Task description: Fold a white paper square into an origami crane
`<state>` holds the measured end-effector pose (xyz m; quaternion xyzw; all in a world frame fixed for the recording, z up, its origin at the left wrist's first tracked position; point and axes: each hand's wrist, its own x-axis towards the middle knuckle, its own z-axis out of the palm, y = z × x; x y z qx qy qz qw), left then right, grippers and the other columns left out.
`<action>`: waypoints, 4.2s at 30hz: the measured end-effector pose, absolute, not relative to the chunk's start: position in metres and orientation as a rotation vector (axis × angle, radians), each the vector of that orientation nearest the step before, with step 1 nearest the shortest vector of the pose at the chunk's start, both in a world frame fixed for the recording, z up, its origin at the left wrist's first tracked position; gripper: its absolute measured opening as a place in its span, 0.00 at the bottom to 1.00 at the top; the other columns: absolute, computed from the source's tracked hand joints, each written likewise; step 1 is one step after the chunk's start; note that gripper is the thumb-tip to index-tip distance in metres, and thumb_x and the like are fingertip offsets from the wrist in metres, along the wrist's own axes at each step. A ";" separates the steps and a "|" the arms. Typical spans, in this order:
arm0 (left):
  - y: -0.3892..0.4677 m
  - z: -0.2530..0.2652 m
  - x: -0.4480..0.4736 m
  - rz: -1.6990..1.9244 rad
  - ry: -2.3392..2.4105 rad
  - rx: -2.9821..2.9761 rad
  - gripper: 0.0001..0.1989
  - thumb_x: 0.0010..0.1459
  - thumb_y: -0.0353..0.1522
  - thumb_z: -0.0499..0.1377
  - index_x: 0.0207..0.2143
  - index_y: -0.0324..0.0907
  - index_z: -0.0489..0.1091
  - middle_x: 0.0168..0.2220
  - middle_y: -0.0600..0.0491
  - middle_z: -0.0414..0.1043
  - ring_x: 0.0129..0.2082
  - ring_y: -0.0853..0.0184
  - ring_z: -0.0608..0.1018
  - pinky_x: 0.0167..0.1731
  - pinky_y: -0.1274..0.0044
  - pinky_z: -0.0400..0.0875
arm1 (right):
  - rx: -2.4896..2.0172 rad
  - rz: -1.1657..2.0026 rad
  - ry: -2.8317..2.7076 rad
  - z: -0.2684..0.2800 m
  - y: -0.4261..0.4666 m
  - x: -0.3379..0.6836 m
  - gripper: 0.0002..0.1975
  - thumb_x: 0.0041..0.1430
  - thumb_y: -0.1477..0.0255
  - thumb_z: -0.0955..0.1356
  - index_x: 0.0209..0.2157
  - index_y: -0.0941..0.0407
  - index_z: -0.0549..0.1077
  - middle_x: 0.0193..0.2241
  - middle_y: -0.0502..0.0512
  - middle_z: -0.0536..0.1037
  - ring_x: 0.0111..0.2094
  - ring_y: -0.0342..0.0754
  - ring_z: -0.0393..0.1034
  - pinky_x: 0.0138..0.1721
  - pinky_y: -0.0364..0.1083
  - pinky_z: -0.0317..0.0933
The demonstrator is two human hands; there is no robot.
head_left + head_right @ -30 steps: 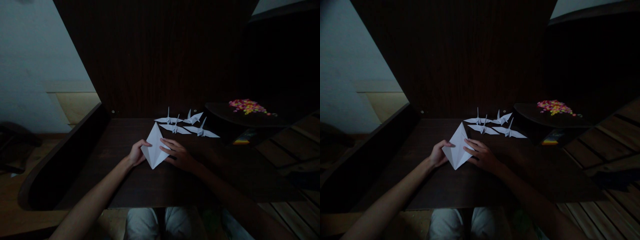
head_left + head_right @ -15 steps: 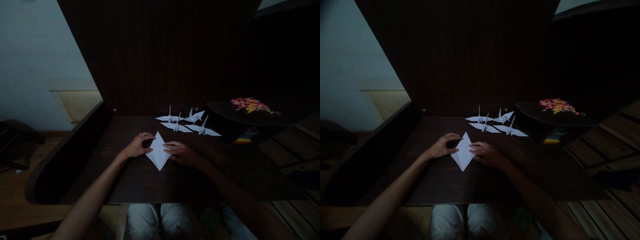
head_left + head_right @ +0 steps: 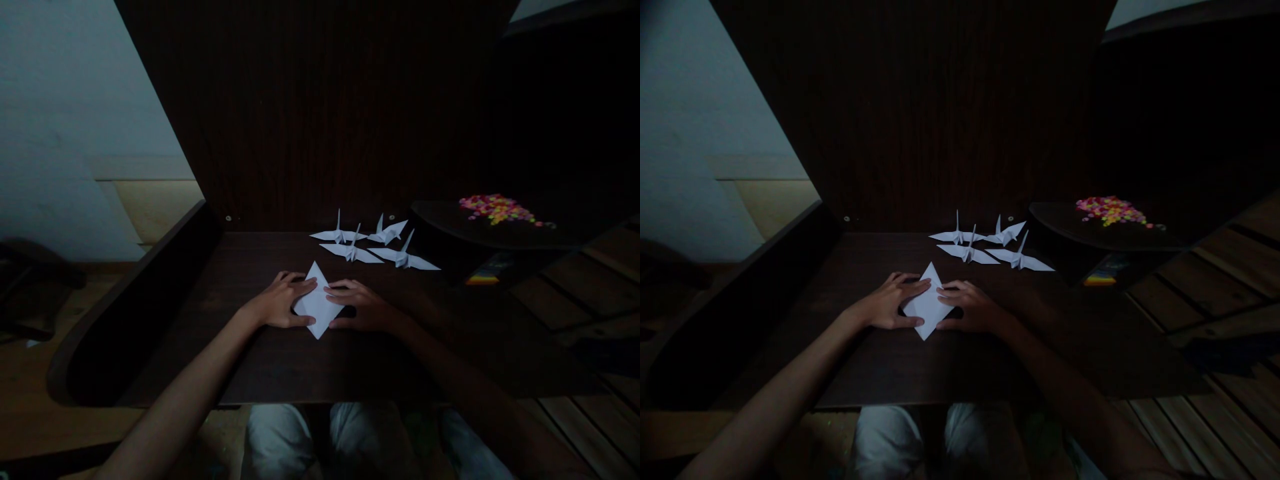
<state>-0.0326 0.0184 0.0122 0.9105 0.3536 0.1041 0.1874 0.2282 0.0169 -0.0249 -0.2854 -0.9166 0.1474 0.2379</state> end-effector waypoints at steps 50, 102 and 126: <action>0.025 0.013 -0.043 0.378 0.927 2.586 0.31 0.53 0.52 0.60 0.49 0.38 0.74 0.56 0.40 0.68 0.57 0.55 0.70 0.57 0.67 0.62 | -0.826 0.583 -2.519 -0.019 0.020 0.231 0.26 0.52 0.59 0.72 0.52 0.56 0.74 0.55 0.62 0.70 0.60 0.59 0.61 0.59 0.60 0.55; 0.030 0.008 -0.042 0.513 0.818 2.437 0.14 0.64 0.37 0.55 0.45 0.40 0.76 0.48 0.45 0.76 0.52 0.61 0.75 0.52 0.72 0.68 | -0.619 0.248 -2.450 -0.032 0.019 0.235 0.08 0.61 0.70 0.67 0.39 0.56 0.77 0.44 0.62 0.79 0.47 0.55 0.74 0.48 0.55 0.69; 0.026 0.012 -0.028 0.427 1.028 2.616 0.17 0.60 0.32 0.55 0.50 0.40 0.72 0.44 0.46 0.76 0.43 0.60 0.77 0.46 0.73 0.68 | -0.989 0.432 -2.322 -0.016 0.021 0.213 0.07 0.51 0.76 0.68 0.35 0.56 0.73 0.36 0.56 0.77 0.38 0.51 0.71 0.42 0.49 0.65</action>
